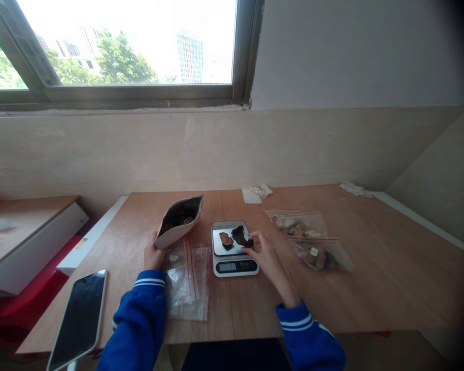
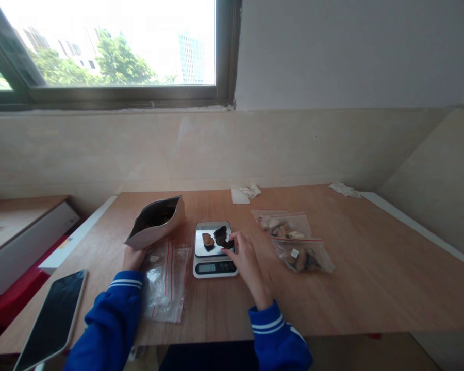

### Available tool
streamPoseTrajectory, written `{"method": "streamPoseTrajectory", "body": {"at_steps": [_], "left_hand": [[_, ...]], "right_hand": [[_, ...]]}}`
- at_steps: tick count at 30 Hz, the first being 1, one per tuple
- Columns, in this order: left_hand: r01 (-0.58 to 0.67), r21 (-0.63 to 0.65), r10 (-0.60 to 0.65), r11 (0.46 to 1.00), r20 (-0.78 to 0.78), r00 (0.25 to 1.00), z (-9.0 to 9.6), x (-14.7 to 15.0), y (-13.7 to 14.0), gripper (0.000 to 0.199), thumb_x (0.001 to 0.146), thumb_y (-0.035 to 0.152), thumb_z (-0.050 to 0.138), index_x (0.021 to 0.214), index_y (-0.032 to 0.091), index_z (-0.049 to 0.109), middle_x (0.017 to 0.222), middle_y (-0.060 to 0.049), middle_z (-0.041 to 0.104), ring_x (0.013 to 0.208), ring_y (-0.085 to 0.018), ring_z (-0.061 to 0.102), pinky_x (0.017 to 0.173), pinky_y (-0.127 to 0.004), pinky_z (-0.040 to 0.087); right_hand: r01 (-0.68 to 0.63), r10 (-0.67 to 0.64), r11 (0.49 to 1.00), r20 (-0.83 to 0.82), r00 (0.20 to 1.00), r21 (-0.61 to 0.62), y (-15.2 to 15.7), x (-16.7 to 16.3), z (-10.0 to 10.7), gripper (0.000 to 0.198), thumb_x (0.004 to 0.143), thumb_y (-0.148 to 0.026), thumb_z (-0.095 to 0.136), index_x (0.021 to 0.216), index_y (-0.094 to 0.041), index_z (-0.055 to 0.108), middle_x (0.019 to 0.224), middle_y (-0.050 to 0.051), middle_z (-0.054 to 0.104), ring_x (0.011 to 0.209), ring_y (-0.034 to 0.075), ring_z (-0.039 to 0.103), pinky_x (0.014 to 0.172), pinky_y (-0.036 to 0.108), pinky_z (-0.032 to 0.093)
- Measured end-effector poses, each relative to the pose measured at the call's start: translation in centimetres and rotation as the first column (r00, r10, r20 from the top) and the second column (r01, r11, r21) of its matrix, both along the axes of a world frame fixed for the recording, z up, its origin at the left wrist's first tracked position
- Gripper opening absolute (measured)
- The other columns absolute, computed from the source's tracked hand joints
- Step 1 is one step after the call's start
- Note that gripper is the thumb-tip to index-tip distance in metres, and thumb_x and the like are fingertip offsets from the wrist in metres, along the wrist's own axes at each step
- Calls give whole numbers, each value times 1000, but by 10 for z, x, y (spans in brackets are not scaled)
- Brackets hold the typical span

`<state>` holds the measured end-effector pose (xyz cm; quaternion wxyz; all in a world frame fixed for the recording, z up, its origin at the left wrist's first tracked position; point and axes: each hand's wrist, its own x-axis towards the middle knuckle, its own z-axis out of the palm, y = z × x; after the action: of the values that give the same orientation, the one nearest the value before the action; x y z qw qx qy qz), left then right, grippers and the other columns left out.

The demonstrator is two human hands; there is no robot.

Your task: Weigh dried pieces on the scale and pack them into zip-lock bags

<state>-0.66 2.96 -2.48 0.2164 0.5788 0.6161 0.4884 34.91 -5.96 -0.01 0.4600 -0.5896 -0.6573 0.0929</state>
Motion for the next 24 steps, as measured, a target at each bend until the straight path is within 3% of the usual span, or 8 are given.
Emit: {"method": "streamPoseTrajectory", "body": {"at_steps": [3, 6, 11, 14, 18, 21, 24], "left_hand": [[3, 4, -3, 1000, 3, 1000, -2, -1, 1, 49, 65, 45, 66, 105, 18, 63, 99, -8, 71, 97, -29, 64, 87, -41, 49], [2, 8, -2, 1000, 4, 1000, -2, -1, 1, 48, 64, 45, 66, 103, 17, 63, 98, -8, 71, 96, -29, 65, 85, -40, 49], [3, -2, -3, 1000, 10, 1000, 6, 4, -2, 45, 63, 42, 65, 100, 17, 63, 93, -7, 71, 92, -29, 65, 81, -39, 50], [19, 22, -19, 1000, 14, 1000, 11, 8, -5, 44, 64, 42, 64, 100, 17, 63, 94, -8, 70, 92, -29, 65, 80, -39, 50], [69, 74, -69, 995, -2, 998, 15, 10, -9, 41, 68, 41, 63, 102, 18, 62, 99, -8, 69, 96, -28, 63, 84, -39, 49], [115, 110, -116, 987, 0, 993, 20, 11, -13, 42, 67, 41, 64, 101, 17, 62, 98, -8, 69, 94, -27, 63, 83, -38, 49], [150, 126, -154, 981, 25, 988, 26, 15, -16, 44, 62, 39, 67, 99, 16, 61, 95, -8, 69, 90, -27, 64, 81, -38, 50]], "right_hand": [[-61, 67, 997, 140, 988, -44, 2, -2, 3, 16, 79, -34, 67, 87, -22, 60, 92, 6, 66, 87, 24, 58, 78, 37, 44], [-68, 77, 996, 200, 977, -50, 2, -5, 6, 22, 77, -35, 71, 93, -23, 64, 107, 8, 64, 100, 27, 57, 84, 41, 44], [-43, 41, 999, 109, 993, 12, -3, -3, 14, 32, 83, -40, 63, 110, -23, 62, 121, 11, 56, 114, 28, 52, 94, 46, 41], [-71, 71, 994, 5, 997, 80, -11, -6, 40, 22, 90, -35, 53, 105, -22, 64, 114, 10, 58, 111, 25, 53, 97, 45, 40], [-225, 243, 958, -84, 966, 177, -23, -30, 98, 21, 94, -26, 46, 103, -23, 65, 107, 6, 63, 107, 19, 56, 96, 37, 43], [-391, 397, 898, 11, 918, 202, -28, -60, 131, 23, 94, -21, 46, 103, -22, 66, 107, 5, 64, 106, 17, 56, 96, 34, 44], [-474, 447, 872, 199, 872, 118, -26, -87, 141, 25, 94, -18, 45, 105, -17, 67, 108, 8, 66, 111, 19, 54, 98, 34, 44]]}}
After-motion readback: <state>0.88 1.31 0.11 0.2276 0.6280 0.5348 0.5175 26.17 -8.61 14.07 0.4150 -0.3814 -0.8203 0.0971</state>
